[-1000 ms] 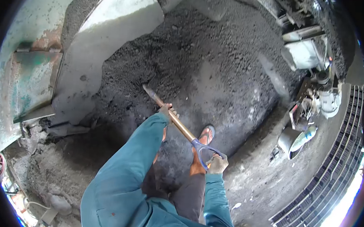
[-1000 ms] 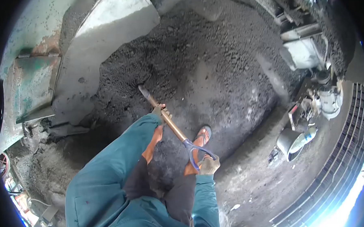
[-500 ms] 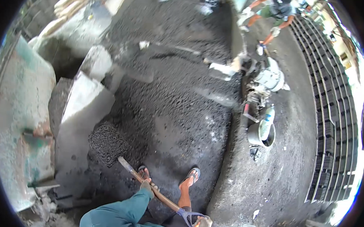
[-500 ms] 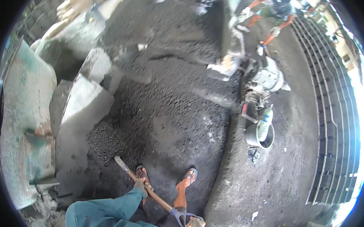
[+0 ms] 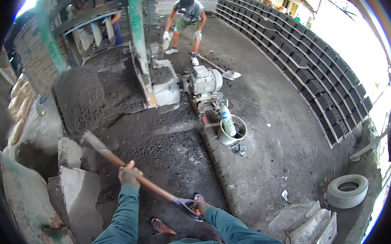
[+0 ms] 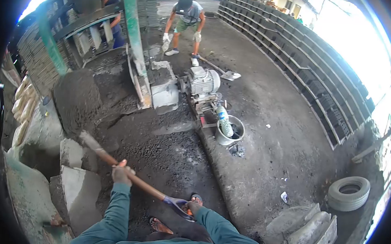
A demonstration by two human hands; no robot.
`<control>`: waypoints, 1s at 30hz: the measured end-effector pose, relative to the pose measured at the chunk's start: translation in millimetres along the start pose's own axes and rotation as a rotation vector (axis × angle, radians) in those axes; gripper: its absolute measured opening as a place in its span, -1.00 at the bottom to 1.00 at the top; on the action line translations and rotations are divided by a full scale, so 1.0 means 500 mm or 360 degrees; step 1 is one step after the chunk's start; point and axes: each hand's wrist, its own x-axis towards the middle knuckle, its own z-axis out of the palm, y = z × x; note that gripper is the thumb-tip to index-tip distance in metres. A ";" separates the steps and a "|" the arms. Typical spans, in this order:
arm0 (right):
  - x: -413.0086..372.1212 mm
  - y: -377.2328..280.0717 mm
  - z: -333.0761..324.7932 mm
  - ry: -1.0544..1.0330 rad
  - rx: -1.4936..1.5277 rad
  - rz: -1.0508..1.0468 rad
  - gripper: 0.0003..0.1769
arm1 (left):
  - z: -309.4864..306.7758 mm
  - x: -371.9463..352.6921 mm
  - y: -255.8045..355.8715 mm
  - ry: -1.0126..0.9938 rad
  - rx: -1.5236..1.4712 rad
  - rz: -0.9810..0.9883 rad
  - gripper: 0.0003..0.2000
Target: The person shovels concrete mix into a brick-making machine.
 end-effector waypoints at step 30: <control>-0.319 -0.177 0.188 0.2162 -0.1787 -0.1047 -0.77 | -0.304 0.085 -0.998 0.0643 -0.0913 -0.1557 -0.69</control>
